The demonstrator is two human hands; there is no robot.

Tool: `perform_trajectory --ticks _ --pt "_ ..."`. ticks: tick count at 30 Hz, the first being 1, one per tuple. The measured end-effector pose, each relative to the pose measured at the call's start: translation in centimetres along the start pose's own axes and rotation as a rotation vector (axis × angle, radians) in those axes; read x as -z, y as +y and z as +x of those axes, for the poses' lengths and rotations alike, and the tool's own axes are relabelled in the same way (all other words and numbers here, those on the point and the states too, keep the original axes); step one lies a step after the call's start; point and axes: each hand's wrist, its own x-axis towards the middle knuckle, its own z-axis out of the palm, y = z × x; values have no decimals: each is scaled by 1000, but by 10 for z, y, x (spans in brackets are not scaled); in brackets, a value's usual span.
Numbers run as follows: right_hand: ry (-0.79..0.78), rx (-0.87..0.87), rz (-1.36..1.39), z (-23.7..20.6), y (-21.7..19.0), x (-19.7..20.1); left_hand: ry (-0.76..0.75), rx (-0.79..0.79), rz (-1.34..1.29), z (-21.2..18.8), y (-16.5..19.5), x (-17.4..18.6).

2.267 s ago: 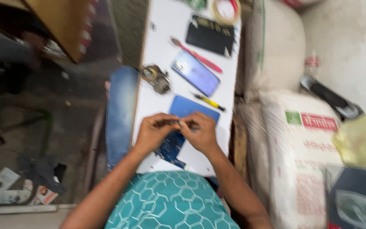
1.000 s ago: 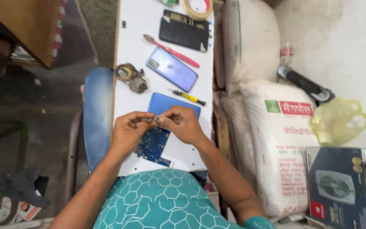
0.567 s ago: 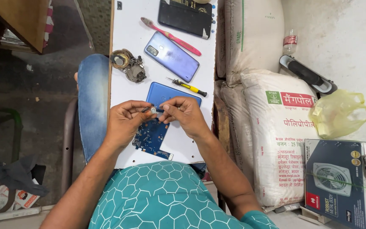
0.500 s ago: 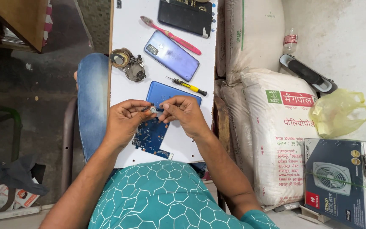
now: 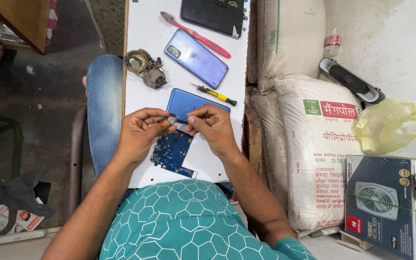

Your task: The person sits at a repair bench working on a disassembled smartphone. They manipulate a small camera module and flex cable with their fingers, use a screwdriver on the phone, and repeatedly handle a small round component while working over a circuit board on the bench.

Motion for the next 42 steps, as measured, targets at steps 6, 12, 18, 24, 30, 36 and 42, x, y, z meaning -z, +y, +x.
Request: perform_trajectory --ticks 6,12,18,24,30,36,42 --pt "46 -8 43 -4 4 0 25 14 -8 1 0 2" --pt "40 -5 37 -7 10 0 30 23 -16 0 0 2" --pt "6 20 80 -8 11 -2 7 11 -16 0 -1 3" --pt "15 45 76 -7 10 -7 -5 -8 9 1 0 3" --pt "41 38 100 -7 9 -13 -15 -4 10 0 2 2" --pt "87 38 52 -3 8 -17 -15 -26 1 -1 0 4" --pt "178 212 -582 -10 -2 -6 105 -104 -101 -3 -4 12"
